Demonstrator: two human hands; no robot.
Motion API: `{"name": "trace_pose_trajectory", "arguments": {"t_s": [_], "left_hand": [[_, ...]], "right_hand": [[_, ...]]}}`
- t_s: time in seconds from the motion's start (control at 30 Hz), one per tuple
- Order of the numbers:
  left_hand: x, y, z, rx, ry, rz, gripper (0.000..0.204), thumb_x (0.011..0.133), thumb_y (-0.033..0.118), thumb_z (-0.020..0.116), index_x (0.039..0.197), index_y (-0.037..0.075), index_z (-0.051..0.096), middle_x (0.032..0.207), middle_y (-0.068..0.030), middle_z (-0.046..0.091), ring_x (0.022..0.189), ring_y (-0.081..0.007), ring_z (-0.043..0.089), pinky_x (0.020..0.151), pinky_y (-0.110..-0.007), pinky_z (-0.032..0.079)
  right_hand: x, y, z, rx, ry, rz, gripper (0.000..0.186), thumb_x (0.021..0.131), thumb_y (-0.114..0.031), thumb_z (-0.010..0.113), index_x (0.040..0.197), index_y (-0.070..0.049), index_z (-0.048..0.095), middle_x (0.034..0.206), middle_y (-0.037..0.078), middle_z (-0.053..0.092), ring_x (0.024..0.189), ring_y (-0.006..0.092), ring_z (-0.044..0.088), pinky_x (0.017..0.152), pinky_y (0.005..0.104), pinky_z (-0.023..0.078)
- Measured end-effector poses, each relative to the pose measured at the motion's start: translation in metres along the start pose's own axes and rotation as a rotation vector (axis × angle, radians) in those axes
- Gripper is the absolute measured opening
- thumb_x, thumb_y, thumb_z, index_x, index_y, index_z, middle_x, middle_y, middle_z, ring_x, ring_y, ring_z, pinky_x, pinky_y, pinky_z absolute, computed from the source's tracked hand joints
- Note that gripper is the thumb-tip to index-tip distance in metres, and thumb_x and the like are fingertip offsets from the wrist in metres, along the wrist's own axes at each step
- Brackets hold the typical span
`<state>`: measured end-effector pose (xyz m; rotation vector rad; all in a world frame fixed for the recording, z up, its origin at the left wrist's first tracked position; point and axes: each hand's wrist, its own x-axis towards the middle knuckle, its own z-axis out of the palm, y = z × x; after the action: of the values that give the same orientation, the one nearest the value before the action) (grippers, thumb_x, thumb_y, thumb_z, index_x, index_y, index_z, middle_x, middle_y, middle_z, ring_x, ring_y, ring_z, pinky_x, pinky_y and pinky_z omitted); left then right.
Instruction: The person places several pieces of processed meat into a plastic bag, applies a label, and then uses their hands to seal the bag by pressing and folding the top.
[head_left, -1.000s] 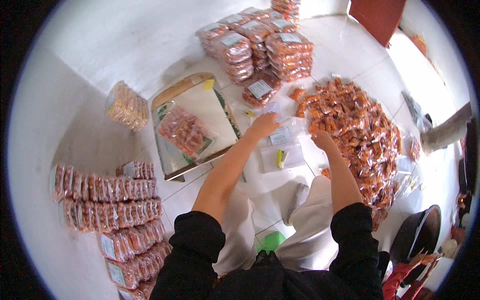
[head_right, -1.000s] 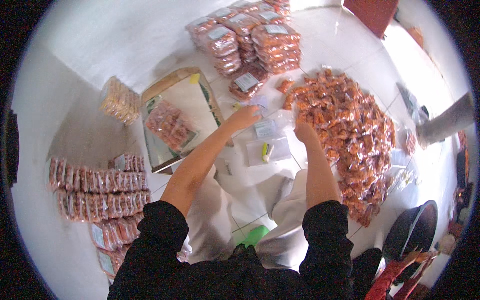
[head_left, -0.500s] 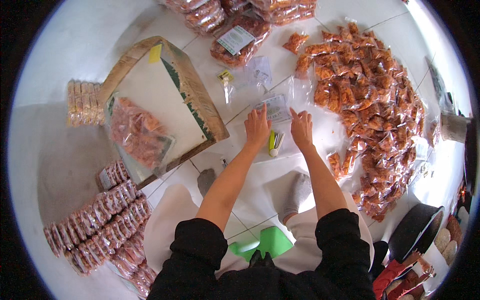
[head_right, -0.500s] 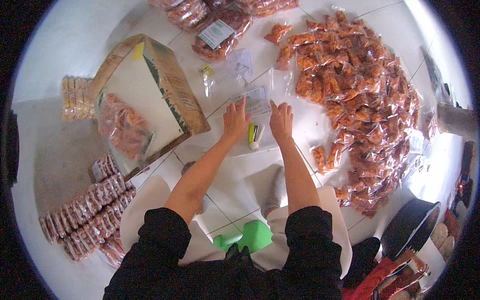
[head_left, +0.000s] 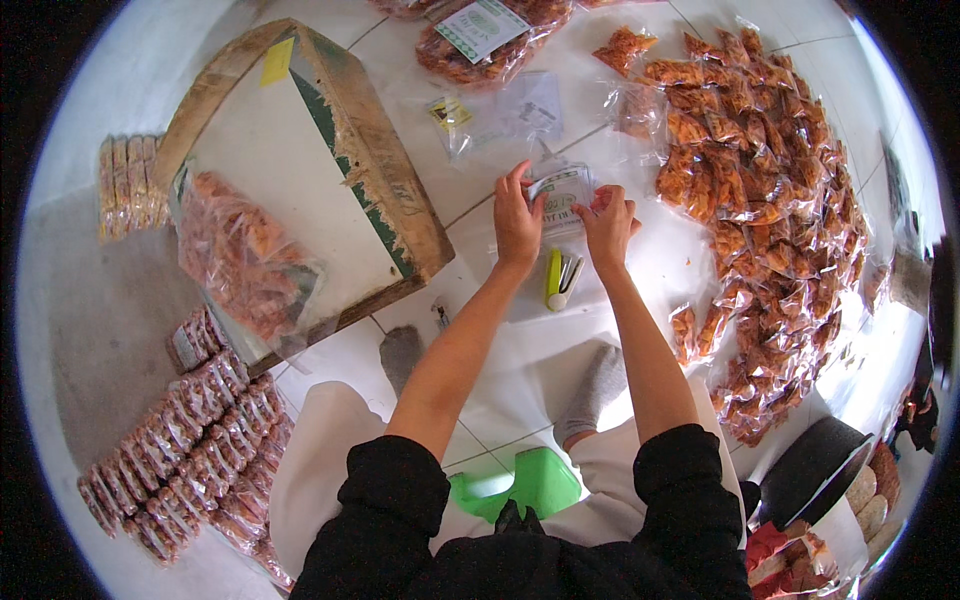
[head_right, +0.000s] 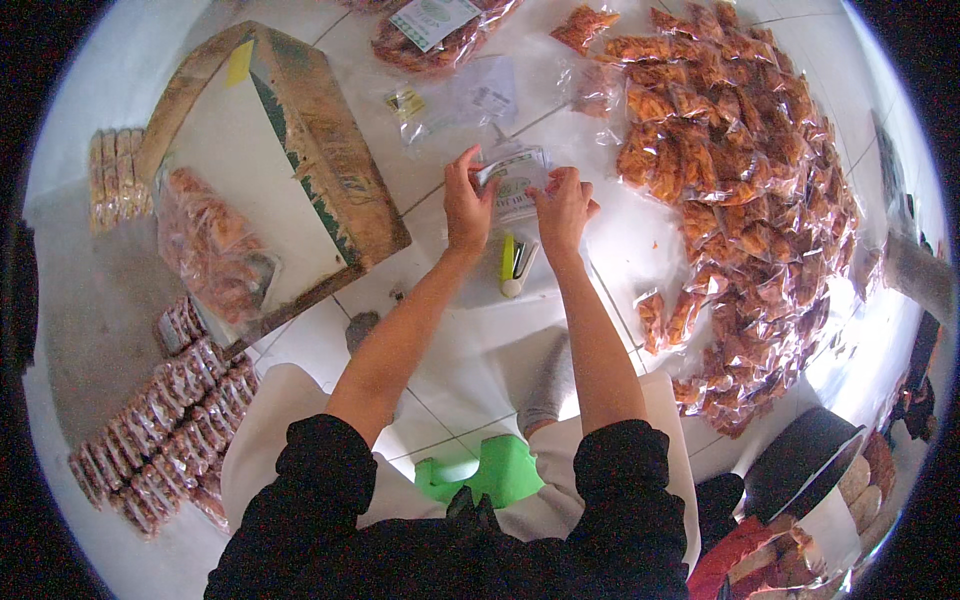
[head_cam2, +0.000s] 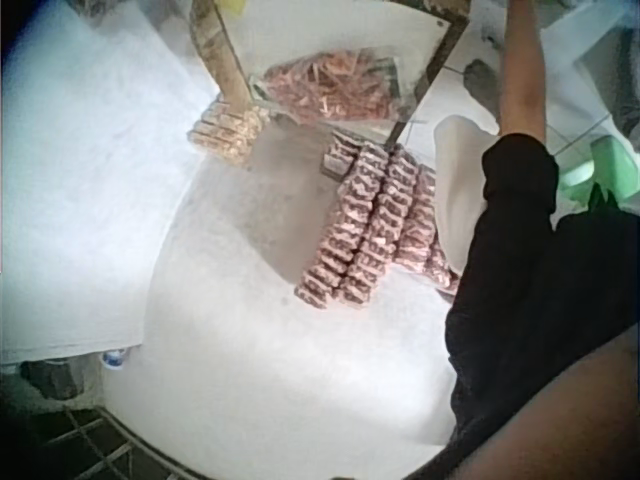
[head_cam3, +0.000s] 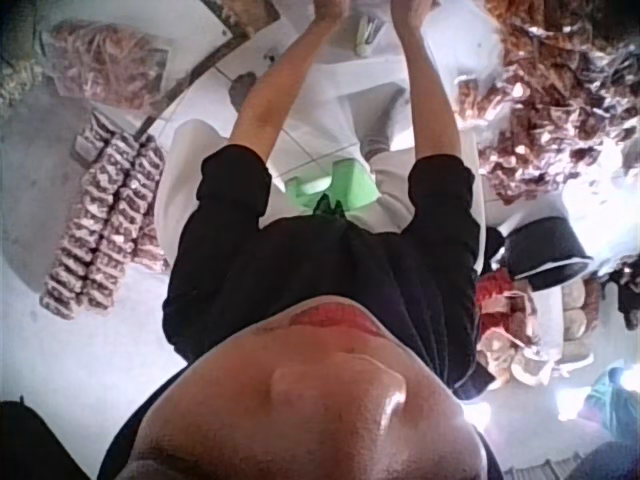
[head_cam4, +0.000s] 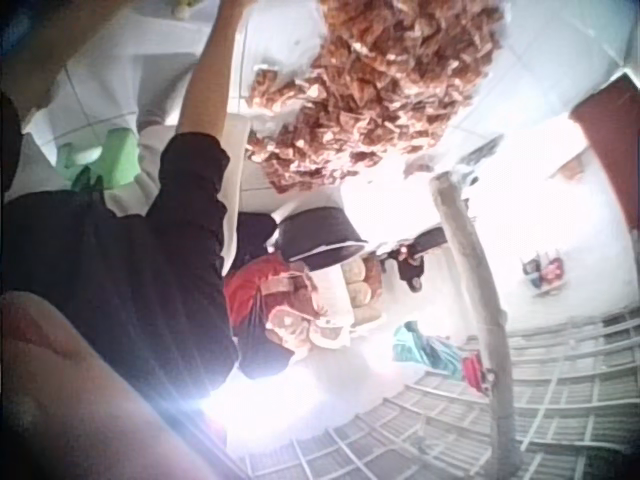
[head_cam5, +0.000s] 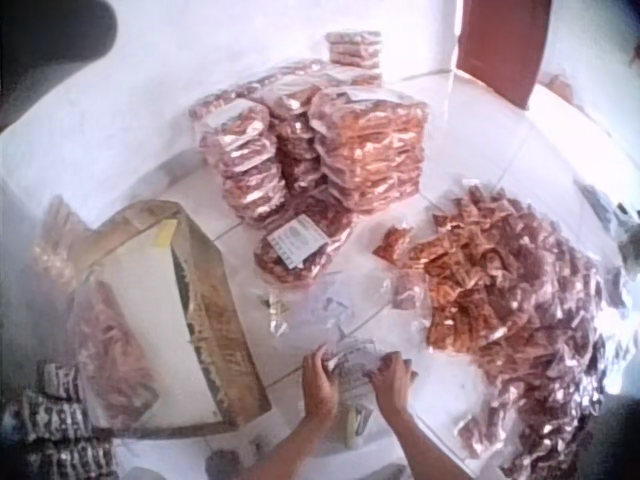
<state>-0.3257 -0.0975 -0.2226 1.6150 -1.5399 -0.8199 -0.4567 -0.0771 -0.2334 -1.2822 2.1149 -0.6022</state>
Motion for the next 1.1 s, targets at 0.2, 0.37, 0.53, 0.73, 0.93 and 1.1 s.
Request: {"name": "trace_pose_trajectory", "arguments": {"t_s": [0.2, 0.37, 0.53, 0.73, 0.93, 1.1], "left_hand": [[0.001, 0.012, -0.017, -0.089, 0.019, 0.155, 0.017, 0.069, 0.008, 0.069, 0.08, 0.003, 0.058, 0.074, -0.0063, 0.058, 0.064, -0.0182, 0.056, 0.06, -0.029, 0.045], [0.011, 0.074, -0.05, -0.198, 0.133, 0.188, 0.015, 0.072, 0.009, 0.068, 0.079, 0.001, 0.057, 0.069, -0.0068, 0.058, 0.062, -0.0153, 0.056, 0.059, -0.028, 0.045], [0.009, 0.123, -0.114, -0.476, 0.389, 0.092, 0.018, 0.076, 0.013, 0.067, 0.078, 0.0, 0.055, 0.063, -0.0057, 0.058, 0.057, -0.0109, 0.054, 0.054, -0.025, 0.043], [-0.042, 0.138, -0.22, -0.24, 0.562, 0.002, 0.023, 0.078, 0.021, 0.065, 0.078, 0.0, 0.054, 0.064, -0.0053, 0.057, 0.058, -0.0108, 0.053, 0.055, -0.025, 0.042], [-0.107, 0.041, -0.266, -0.247, 0.86, -0.15, 0.024, 0.076, 0.019, 0.063, 0.086, 0.002, 0.049, 0.082, -0.0115, 0.051, 0.081, -0.0237, 0.05, 0.074, -0.035, 0.039], [-0.153, -0.002, -0.272, 0.222, 0.916, -0.119, 0.038, 0.064, 0.013, 0.068, 0.094, 0.006, 0.045, 0.089, -0.0101, 0.047, 0.091, -0.0291, 0.043, 0.082, -0.041, 0.033]], "right_hand": [[-0.014, -0.016, -0.002, 0.028, 0.194, -0.047, 0.048, 0.071, -0.027, 0.068, 0.112, -0.013, 0.046, 0.105, 0.006, 0.049, 0.102, 0.025, 0.041, 0.088, 0.0427, 0.026], [-0.019, -0.04, -0.02, 0.132, 0.372, -0.105, 0.046, 0.077, -0.031, 0.064, 0.114, -0.009, 0.046, 0.11, 0.009, 0.046, 0.102, 0.0235, 0.043, 0.089, 0.041, 0.032], [-0.055, -0.109, -0.05, 1.495, -0.092, 0.075, 0.031, 0.084, -0.023, 0.058, 0.108, -0.004, 0.05, 0.091, 0.003, 0.055, 0.078, 0.012, 0.054, 0.075, 0.0263, 0.044], [-0.129, -0.186, -0.05, 1.443, -0.339, 0.012, 0.009, 0.082, -0.012, 0.058, 0.085, -0.005, 0.053, 0.071, -0.002, 0.052, 0.067, 0.0075, 0.05, 0.062, 0.0231, 0.044], [-0.202, -0.191, 0.014, 1.042, -0.026, 0.163, 0.008, 0.081, -0.007, 0.056, 0.088, -0.004, 0.056, 0.077, 0.001, 0.053, 0.07, 0.011, 0.052, 0.058, 0.025, 0.045], [-0.231, -0.166, 0.066, 1.324, -0.214, 0.358, 0.016, 0.082, -0.004, 0.054, 0.097, -0.003, 0.053, 0.085, 0.003, 0.056, 0.076, 0.0149, 0.056, 0.066, 0.0295, 0.048]]}}
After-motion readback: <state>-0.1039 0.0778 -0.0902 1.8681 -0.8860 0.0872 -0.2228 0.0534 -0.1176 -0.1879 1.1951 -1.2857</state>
